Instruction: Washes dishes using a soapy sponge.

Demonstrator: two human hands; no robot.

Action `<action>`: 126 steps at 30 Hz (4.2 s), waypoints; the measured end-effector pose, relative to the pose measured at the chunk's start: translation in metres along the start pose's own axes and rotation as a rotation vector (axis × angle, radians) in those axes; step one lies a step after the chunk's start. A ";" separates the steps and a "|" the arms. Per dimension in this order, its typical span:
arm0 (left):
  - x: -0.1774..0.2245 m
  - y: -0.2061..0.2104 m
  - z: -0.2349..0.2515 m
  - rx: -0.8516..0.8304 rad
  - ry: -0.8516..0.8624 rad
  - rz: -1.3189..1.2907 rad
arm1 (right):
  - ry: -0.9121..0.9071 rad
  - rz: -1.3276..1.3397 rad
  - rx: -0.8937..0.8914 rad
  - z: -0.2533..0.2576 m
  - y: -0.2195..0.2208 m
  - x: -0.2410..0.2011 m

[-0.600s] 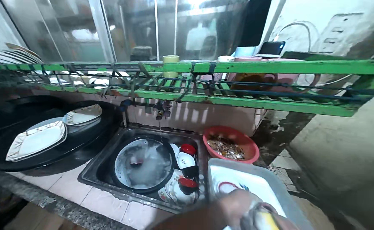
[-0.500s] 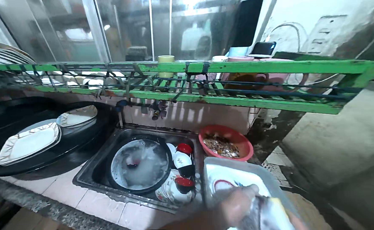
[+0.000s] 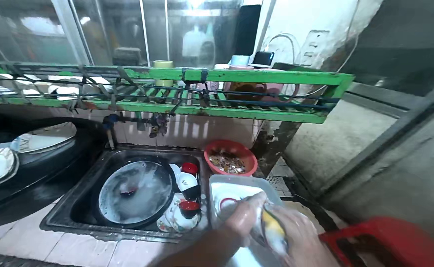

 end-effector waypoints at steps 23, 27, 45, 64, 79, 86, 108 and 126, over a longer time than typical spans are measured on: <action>-0.028 -0.041 0.060 0.025 0.166 1.318 | 0.651 0.054 -0.777 -0.087 0.093 0.077; -0.073 -0.028 0.066 -0.112 -0.089 1.512 | 0.715 0.051 -0.831 -0.093 0.100 0.084; -0.070 -0.040 0.078 -0.092 -0.087 1.293 | 0.843 0.252 -0.621 -0.099 0.112 0.095; -0.013 -0.031 -0.021 0.478 0.267 0.071 | 0.613 0.483 0.192 -0.017 0.044 0.003; -0.040 -0.023 0.001 0.211 -0.010 -0.145 | 0.962 1.067 -0.191 -0.017 0.062 0.048; -0.043 -0.027 0.018 0.133 0.098 -0.248 | 0.732 0.728 -0.154 -0.026 0.038 0.011; -0.041 -0.030 0.007 0.262 0.201 -0.268 | 0.218 0.120 -0.180 -0.023 0.047 -0.007; -0.057 -0.014 -0.005 0.267 -0.092 -0.334 | 0.468 0.185 -0.199 -0.008 0.041 0.020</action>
Point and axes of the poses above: each hand's wrist, its own z-axis towards the middle knuckle, its own y-axis out of the palm, x = y × z, the point moved 8 cm from there along z, towards the middle knuckle
